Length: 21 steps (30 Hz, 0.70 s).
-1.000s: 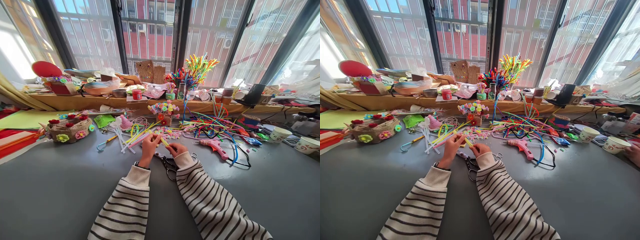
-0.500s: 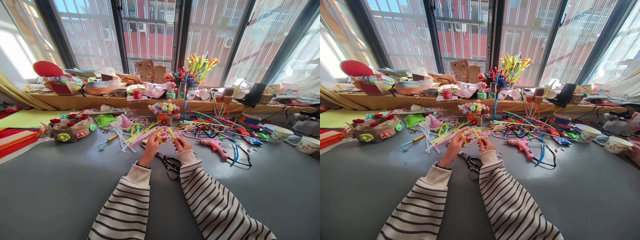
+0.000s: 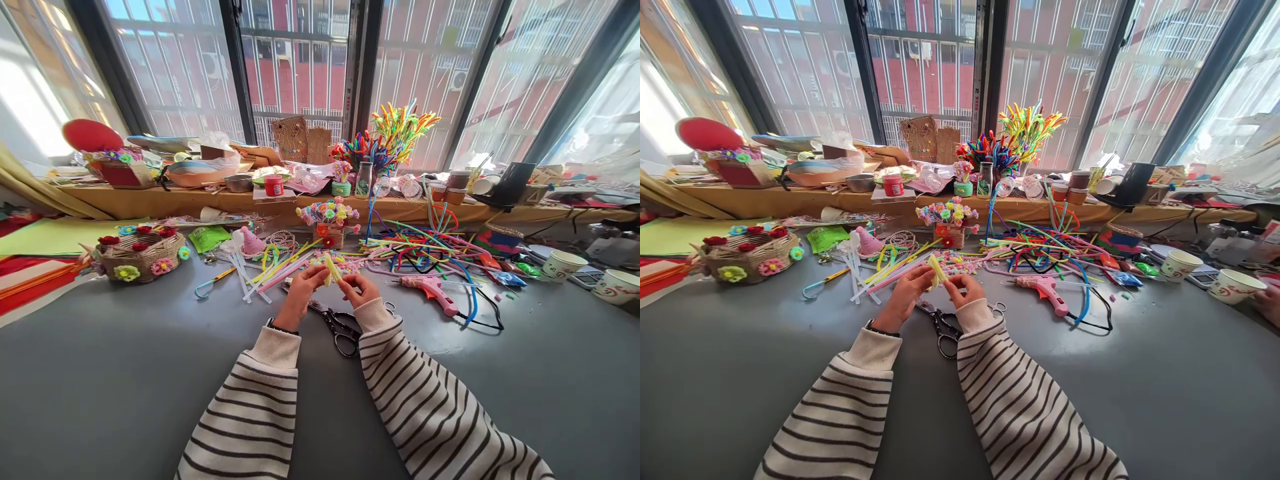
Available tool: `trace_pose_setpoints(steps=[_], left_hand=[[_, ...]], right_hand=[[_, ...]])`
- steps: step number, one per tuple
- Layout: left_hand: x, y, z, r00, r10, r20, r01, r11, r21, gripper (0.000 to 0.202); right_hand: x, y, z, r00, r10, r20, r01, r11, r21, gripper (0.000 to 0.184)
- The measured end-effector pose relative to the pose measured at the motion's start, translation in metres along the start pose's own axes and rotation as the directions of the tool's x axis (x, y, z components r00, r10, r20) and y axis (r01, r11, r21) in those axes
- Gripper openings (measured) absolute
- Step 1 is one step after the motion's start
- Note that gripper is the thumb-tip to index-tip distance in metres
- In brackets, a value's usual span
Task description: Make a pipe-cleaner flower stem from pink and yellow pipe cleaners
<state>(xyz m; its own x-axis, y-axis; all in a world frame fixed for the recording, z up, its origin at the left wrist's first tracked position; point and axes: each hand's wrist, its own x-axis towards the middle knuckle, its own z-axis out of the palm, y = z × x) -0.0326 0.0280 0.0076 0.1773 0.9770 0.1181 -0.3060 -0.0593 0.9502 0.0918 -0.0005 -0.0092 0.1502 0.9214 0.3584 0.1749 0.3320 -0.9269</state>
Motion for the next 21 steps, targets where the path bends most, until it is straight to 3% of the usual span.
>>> trace_pose_setpoints(steps=[3,6,9,15,21], left_hand=[[-0.002,0.003,0.001,0.999,-0.018,0.033,0.019,0.999,-0.043,0.019],[-0.003,0.004,0.002,0.999,-0.012,0.034,0.014,0.997,-0.072,0.017],[-0.003,0.004,0.003,0.995,-0.044,0.091,0.051,0.996,-0.076,0.017],[-0.005,0.003,0.004,0.979,-0.134,0.152,0.138,0.99,-0.02,0.021],[-0.006,0.004,0.006,0.968,-0.17,0.187,0.164,0.985,0.048,0.024]], right_hand=[[-0.001,0.001,0.002,0.996,-0.025,0.089,0.026,1.0,-0.007,0.024],[-0.001,0.004,0.003,0.995,-0.042,0.088,0.043,0.999,-0.005,0.024],[0.0,0.005,0.001,0.998,-0.05,0.032,0.051,0.998,-0.024,0.025],[0.003,0.005,-0.005,0.978,-0.13,-0.161,0.089,0.966,-0.241,0.024],[0.006,0.013,-0.005,0.973,-0.129,-0.192,0.083,0.97,-0.228,0.021]])
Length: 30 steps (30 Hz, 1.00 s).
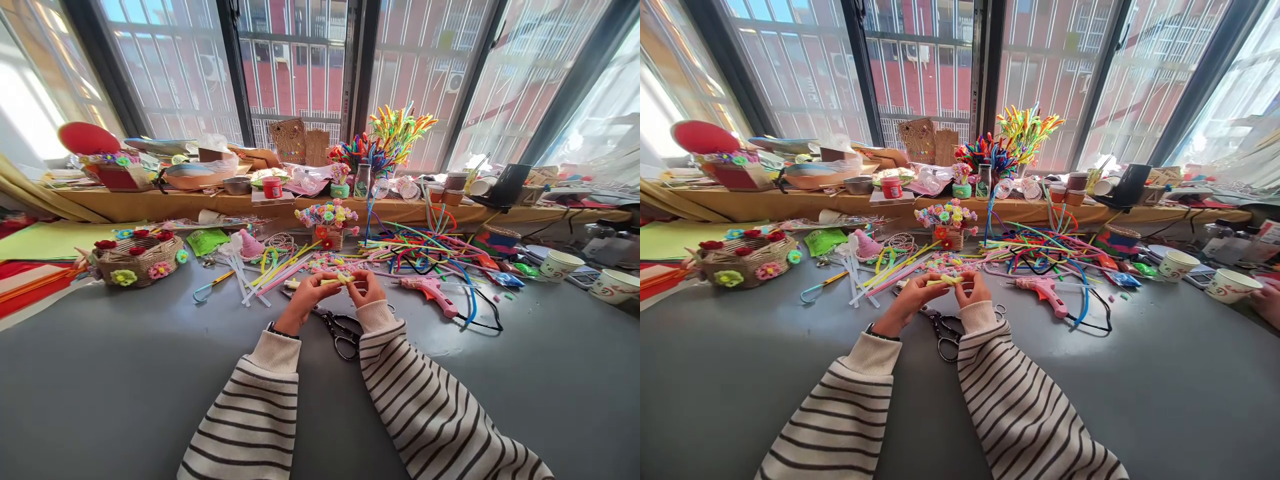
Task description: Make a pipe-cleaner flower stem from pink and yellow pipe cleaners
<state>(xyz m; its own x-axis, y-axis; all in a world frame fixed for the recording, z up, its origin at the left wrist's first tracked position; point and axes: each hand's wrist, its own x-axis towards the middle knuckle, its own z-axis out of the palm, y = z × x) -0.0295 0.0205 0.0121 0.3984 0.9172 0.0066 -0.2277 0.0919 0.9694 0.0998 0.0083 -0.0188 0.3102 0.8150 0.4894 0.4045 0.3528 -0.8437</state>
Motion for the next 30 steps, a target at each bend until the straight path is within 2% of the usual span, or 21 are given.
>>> trace_pose_setpoints(steps=[3,8,10,13,15,18,20,22,26,30], left_hand=[[0.0003,-0.0001,0.0006,1.0,-0.014,-0.003,0.014,1.0,-0.007,0.023],[0.0011,0.0002,-0.0002,0.997,0.005,-0.074,-0.009,0.998,-0.062,0.022],[0.0012,-0.0004,-0.0009,0.995,0.016,-0.096,-0.022,0.998,-0.058,0.023],[0.0009,-0.0023,-0.0015,0.998,-0.01,-0.07,0.009,1.0,-0.014,0.024],[0.0005,-0.0036,-0.0016,0.999,-0.043,-0.032,0.044,0.999,0.024,0.027],[0.0,-0.0051,-0.0017,0.997,-0.076,0.003,0.075,0.995,0.068,0.03],[-0.0001,-0.0056,-0.002,0.996,-0.085,0.021,0.083,0.992,0.098,0.031],[-0.0002,-0.0055,-0.002,0.996,-0.086,0.035,0.081,0.989,0.124,0.031],[-0.0014,-0.0033,-0.0001,0.994,-0.106,0.04,0.1,0.988,0.121,0.028],[-0.0032,-0.0009,0.0029,0.992,-0.096,0.086,0.088,0.992,0.094,0.025]], right_hand=[[-0.0001,0.0032,0.0001,0.998,-0.058,0.038,0.06,0.997,-0.053,0.016],[-0.0004,0.004,-0.003,0.97,-0.224,0.089,0.24,0.931,-0.276,0.014],[-0.0001,0.0039,-0.0042,0.962,-0.254,0.099,0.273,0.902,-0.335,0.016],[0.0011,0.0036,-0.0055,0.96,-0.26,0.105,0.28,0.901,-0.332,0.017],[0.0021,0.0037,-0.0054,0.97,-0.231,0.076,0.243,0.933,-0.267,0.015],[0.0033,0.0051,-0.0031,0.997,-0.066,0.03,0.068,0.996,-0.062,0.015],[0.004,0.0068,-0.0008,0.997,0.064,0.052,-0.071,0.99,0.125,0.02],[0.0047,0.0083,0.0009,0.984,0.136,0.115,-0.164,0.945,0.282,0.028],[0.0062,0.0085,0.0006,0.965,0.153,0.214,-0.227,0.894,0.386,0.03],[0.0067,0.0065,-0.0017,0.959,0.175,0.225,-0.26,0.861,0.438,0.026]])
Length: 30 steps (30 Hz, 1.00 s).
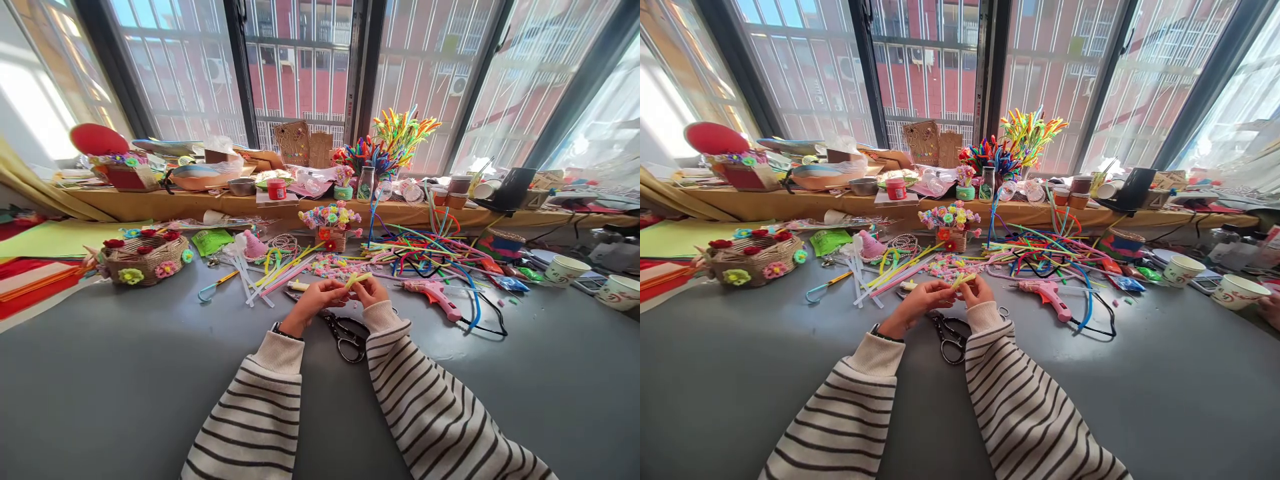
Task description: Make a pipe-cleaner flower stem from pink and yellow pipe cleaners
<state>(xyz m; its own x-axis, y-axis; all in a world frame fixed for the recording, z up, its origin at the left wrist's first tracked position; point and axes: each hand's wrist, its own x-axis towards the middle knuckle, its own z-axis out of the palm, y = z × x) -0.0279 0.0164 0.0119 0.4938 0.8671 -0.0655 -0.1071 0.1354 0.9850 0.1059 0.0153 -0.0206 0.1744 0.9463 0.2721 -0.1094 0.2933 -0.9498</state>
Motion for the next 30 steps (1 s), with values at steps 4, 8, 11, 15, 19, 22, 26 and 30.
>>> trace_pose_setpoints(steps=[4,8,11,15,19,22,26,30], left_hand=[[0.001,0.0,0.0,0.995,0.084,-0.06,-0.083,0.996,0.026,0.022],[0.003,0.0,-0.003,0.979,0.14,-0.15,-0.134,0.99,0.051,0.028],[0.006,-0.001,-0.005,0.965,0.149,-0.218,-0.144,0.989,0.037,0.029],[0.008,-0.003,-0.007,0.941,0.191,-0.279,-0.191,0.981,0.029,0.026],[0.009,-0.004,-0.01,0.926,0.208,-0.316,-0.201,0.978,0.055,0.027],[0.009,-0.005,-0.014,0.907,0.213,-0.362,-0.2,0.977,0.074,0.031],[0.009,-0.006,-0.015,0.869,0.281,-0.408,-0.22,0.957,0.191,0.03],[0.008,-0.006,-0.011,0.897,0.327,-0.297,-0.219,0.913,0.345,0.025]], right_hand=[[-0.002,-0.004,0.0,0.997,-0.004,-0.079,0.005,1.0,0.014,0.027],[-0.005,-0.009,0.001,0.995,-0.03,-0.099,0.024,0.998,-0.056,0.029],[-0.006,-0.011,0.001,0.993,-0.059,-0.099,0.048,0.993,-0.109,0.029],[-0.005,-0.009,-0.002,0.99,-0.093,-0.109,0.073,0.982,-0.174,0.026],[0.0,-0.004,-0.011,0.973,-0.167,-0.159,0.127,0.964,-0.235,0.023],[0.001,-0.004,-0.013,0.969,-0.185,-0.164,0.143,0.961,-0.238,0.021],[-0.002,-0.006,-0.004,0.98,-0.173,-0.094,0.155,0.973,-0.17,0.021],[-0.007,-0.006,0.006,0.981,-0.187,-0.048,0.178,0.971,-0.158,0.023]])
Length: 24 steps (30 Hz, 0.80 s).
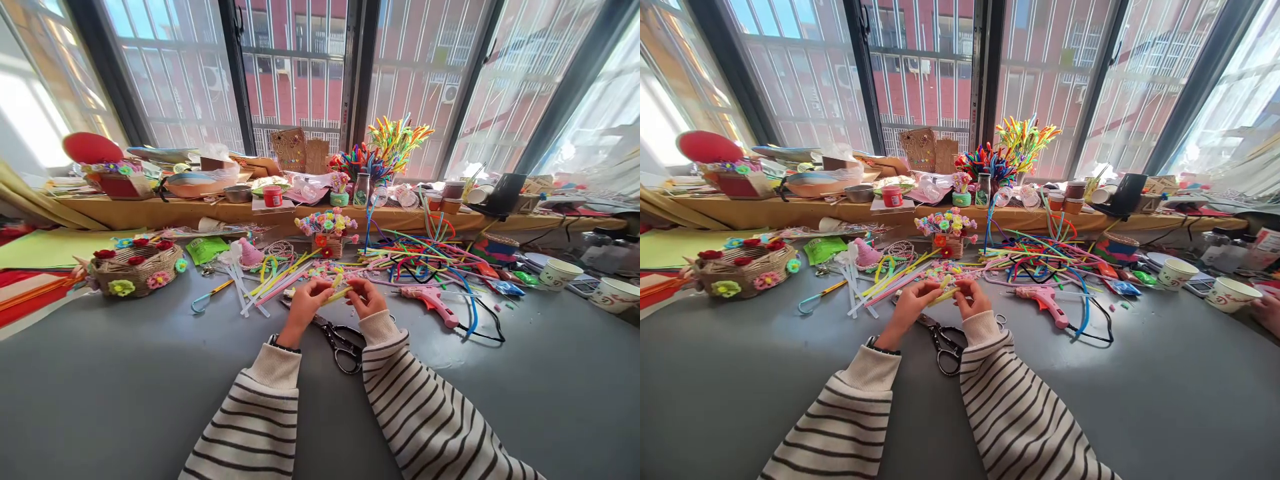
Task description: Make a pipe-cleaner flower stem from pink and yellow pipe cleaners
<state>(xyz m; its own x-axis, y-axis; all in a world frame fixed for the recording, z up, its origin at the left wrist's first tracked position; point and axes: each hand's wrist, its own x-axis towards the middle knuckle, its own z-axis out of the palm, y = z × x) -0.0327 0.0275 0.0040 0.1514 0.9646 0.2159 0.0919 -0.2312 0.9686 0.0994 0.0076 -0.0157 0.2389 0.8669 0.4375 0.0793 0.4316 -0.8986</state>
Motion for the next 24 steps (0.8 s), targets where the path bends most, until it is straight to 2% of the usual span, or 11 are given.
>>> trace_pose_setpoints(steps=[3,6,10,15,19,24], left_hand=[[-0.0015,-0.0002,0.0029,0.993,0.033,0.117,-0.04,0.997,0.058,0.024],[-0.0026,-0.0007,0.005,0.981,0.065,0.182,-0.079,0.994,0.075,0.023],[-0.0041,-0.0003,0.0069,0.974,0.1,0.202,-0.121,0.988,0.095,0.023],[-0.005,-0.0018,0.0084,0.964,0.12,0.235,-0.146,0.985,0.096,0.023],[-0.0038,-0.0043,0.0095,0.962,0.128,0.241,-0.151,0.985,0.081,0.025],[-0.0029,-0.0037,0.0088,0.967,0.102,0.234,-0.139,0.98,0.146,0.024]], right_hand=[[-0.0017,-0.0009,0.0011,1.0,0.01,-0.005,-0.01,1.0,-0.029,0.022],[-0.0012,-0.0009,-0.0002,0.999,0.001,-0.038,-0.003,0.997,-0.076,0.023],[0.0,0.0017,-0.0007,0.997,-0.012,-0.081,0.002,0.992,-0.128,0.03],[-0.0007,0.0035,-0.0003,0.999,0.008,-0.042,-0.017,0.976,-0.216,0.02],[-0.0014,0.0018,-0.0007,0.998,0.001,-0.058,-0.016,0.968,-0.25,0.02],[-0.0019,-0.0019,-0.0017,0.998,-0.028,-0.05,0.013,0.961,-0.276,0.019]])
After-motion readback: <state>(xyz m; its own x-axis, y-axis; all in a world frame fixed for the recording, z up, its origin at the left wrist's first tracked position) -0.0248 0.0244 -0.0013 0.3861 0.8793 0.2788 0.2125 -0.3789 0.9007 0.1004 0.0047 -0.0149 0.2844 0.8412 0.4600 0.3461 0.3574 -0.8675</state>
